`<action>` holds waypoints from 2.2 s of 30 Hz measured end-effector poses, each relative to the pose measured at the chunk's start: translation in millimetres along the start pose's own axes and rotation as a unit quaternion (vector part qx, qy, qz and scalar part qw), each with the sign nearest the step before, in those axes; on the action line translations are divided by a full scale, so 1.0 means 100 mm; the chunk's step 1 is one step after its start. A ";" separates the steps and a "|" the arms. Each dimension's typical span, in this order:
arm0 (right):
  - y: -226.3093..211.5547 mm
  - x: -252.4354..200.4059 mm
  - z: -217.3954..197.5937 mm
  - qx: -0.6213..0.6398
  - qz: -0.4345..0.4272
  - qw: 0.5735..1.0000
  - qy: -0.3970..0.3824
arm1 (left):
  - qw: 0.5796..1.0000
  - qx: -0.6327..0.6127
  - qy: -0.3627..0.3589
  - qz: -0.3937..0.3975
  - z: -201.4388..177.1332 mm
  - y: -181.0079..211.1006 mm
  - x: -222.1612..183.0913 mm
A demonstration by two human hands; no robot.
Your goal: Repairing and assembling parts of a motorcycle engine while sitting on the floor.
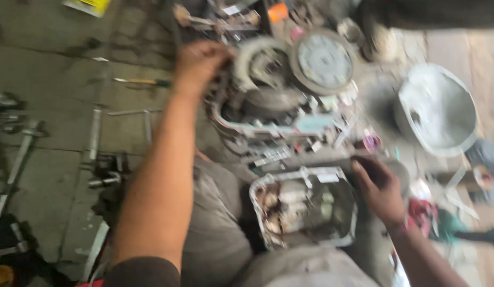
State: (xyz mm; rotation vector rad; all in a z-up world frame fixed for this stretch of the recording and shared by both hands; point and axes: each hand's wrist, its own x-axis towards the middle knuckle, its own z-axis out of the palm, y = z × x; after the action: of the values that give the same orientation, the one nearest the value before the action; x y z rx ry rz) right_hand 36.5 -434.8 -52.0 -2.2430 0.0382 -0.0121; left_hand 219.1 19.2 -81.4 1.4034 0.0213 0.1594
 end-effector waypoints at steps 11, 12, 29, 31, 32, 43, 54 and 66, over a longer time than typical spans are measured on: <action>0.01 -0.08 -0.20 0.195 0.056 0.972 -0.115 | 0.985 -0.089 0.137 -0.053 -0.05 0.52 -0.75; 0.01 -0.10 -0.22 0.151 0.043 0.979 -0.129 | 0.975 -0.080 0.202 -0.042 -0.06 0.51 -0.86; -0.08 -0.14 -0.04 -0.047 0.061 0.974 -0.212 | 0.961 0.244 0.068 0.113 0.85 0.73 -3.35; 0.04 -0.10 -0.09 0.036 0.055 0.976 -0.209 | 0.970 0.215 0.061 0.096 0.87 0.72 -3.39; 0.02 -0.08 -0.15 0.065 0.054 0.974 -0.211 | 0.970 0.214 0.052 0.099 0.87 0.73 -3.41; -0.33 -0.01 -0.97 0.071 0.070 0.988 -0.119 | 0.982 -0.154 -0.067 -0.087 1.36 0.30 -3.22; 0.23 0.07 -0.68 0.141 0.052 0.972 -0.183 | 0.920 -0.282 -0.097 -0.254 1.52 0.37 -2.87; 0.07 0.12 -0.29 0.018 0.060 0.979 -0.192 | 0.945 -0.188 0.001 -0.269 1.43 -0.03 -2.84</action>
State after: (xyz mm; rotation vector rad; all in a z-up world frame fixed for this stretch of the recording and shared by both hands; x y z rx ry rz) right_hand 48.0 -462.6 -39.7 -2.1659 -0.0352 0.4821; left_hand -45.4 -156.5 -83.3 0.9726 0.3556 -0.2789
